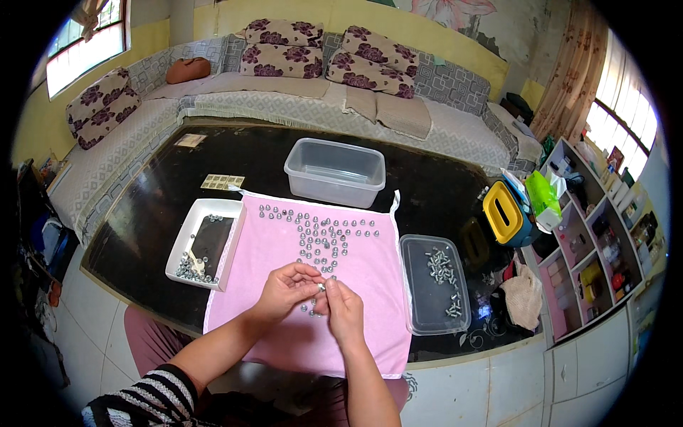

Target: The person picks up small metal components from a tray and a pink cloth, joins the pieces together by hand, and arranges the assembled items in a T-shape on the cloth.

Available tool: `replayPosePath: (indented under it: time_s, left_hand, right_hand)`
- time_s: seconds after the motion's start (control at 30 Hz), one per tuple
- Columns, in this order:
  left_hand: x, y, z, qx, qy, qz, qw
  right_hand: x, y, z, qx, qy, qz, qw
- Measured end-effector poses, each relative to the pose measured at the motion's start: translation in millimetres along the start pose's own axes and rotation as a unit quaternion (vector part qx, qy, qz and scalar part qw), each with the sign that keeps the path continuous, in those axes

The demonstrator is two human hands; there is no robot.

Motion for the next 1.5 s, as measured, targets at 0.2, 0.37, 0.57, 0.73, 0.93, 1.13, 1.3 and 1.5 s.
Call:
replayPosePath:
  time_s: [0.2, 0.37, 0.57, 0.73, 0.93, 1.13, 1.3, 1.5]
  left_hand:
    - [-1, 0, 0, -0.002, 0.003, -0.011, 1.0]
    - [0, -1, 0, -0.008, 0.0, -0.013, 1.0]
    - [-2, -1, 0, -0.021, -0.011, -0.008, 1.0]
    - [1, -4, -2, -0.011, 0.014, -0.038, 0.999]
    - [2, -4, -2, -0.012, 0.01, -0.025, 1.0]
    - [2, -4, -1, -0.003, -0.018, -0.013, 1.0]
    - [1, -2, -1, -0.007, -0.003, -0.033, 0.999]
    - [1, -2, -3, -0.016, 0.0, -0.019, 1.0]
  right_hand:
    - [4, 5, -1, -0.009, 0.008, -0.044, 0.999]
    - [1, 0, 1, -0.011, 0.005, -0.006, 1.0]
    - [5, 0, -1, 0.019, 0.031, 0.027, 0.999]
    - [6, 4, -3, 0.033, 0.034, 0.012, 0.999]
    - [5, 4, -3, 0.031, 0.034, 0.009, 0.999]
    - [6, -1, -3, 0.022, 0.047, 0.037, 0.998]
    - [4, -7, -1, 0.012, 0.035, 0.042, 0.998]
    - [7, -12, 0, 0.013, 0.036, 0.069, 0.997]
Point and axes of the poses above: each hand's wrist, its own z-axis towards the middle knuckle, its own x-axis out of the palm, y = z × x, the point moved 6 cm from there along z, towards the middle knuckle, and after that the axes turned 6 degrees about -y, right-handed, at the moved point
